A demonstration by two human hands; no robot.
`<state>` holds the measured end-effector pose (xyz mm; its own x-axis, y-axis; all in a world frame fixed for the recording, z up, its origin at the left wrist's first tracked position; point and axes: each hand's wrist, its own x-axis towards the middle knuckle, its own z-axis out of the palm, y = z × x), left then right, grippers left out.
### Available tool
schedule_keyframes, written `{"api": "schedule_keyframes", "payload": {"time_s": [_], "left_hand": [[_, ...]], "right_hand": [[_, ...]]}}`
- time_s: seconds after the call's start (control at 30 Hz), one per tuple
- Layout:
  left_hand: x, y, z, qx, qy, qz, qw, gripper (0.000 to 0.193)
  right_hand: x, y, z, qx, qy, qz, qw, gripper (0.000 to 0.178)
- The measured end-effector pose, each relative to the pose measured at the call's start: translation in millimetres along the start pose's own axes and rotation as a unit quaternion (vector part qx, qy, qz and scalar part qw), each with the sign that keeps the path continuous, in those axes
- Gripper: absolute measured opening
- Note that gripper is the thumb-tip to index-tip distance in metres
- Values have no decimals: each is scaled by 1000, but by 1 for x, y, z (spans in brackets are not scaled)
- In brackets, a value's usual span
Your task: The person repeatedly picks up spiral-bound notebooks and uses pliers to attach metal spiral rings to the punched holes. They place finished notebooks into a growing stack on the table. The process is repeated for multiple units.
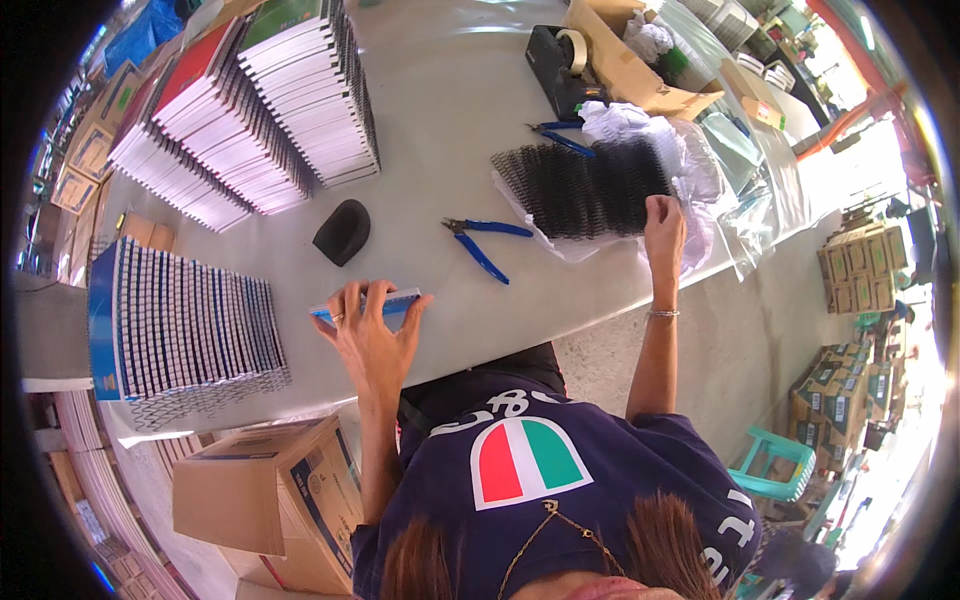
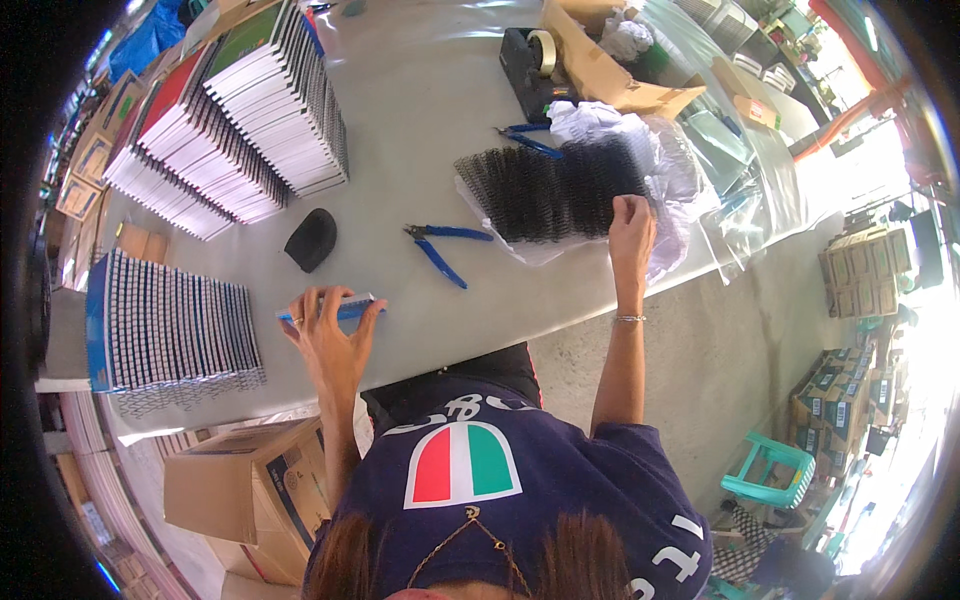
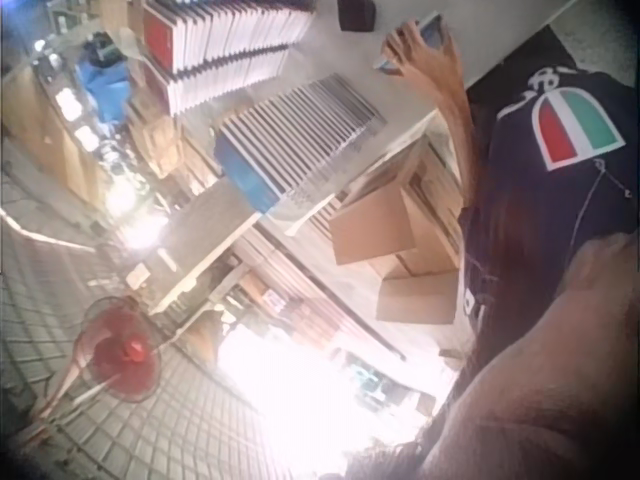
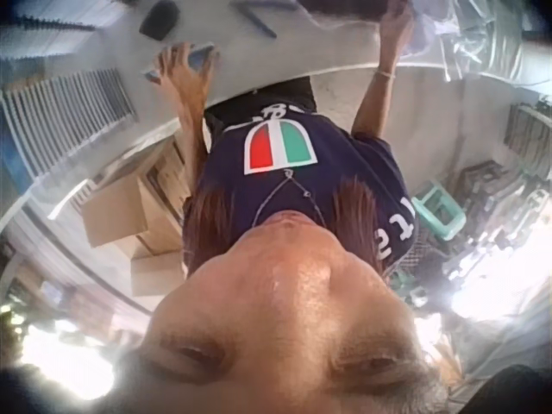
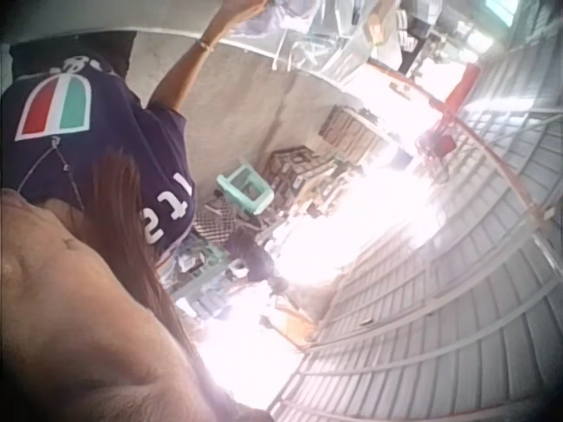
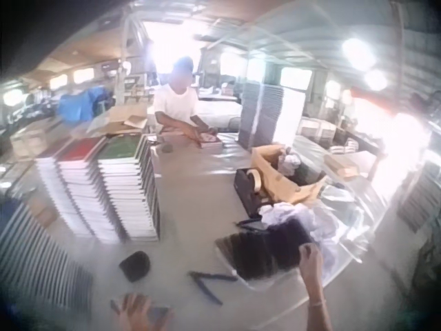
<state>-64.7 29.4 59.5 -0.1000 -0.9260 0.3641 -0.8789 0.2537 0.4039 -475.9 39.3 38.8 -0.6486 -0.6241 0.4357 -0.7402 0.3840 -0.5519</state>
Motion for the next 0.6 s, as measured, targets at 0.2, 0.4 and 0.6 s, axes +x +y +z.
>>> {"api": "schedule_keyframes", "payload": {"time_s": [0.2, 0.4, 0.6], "left_hand": [[-2, -5, 5, -6, 16, -6, 1000, 40], [-2, -8, 13, -7, 57, 11, 998, 37], [-4, -5, 13, -27, 67, -6, 997, 30]], "right_hand": [[5, -10, 3, 165, 31, 8, 986, 24], [1, -60, -13, 640, -131, 31, 756, 22], [-55, -168, -11, 470, -407, -103, 776, 20]]}}
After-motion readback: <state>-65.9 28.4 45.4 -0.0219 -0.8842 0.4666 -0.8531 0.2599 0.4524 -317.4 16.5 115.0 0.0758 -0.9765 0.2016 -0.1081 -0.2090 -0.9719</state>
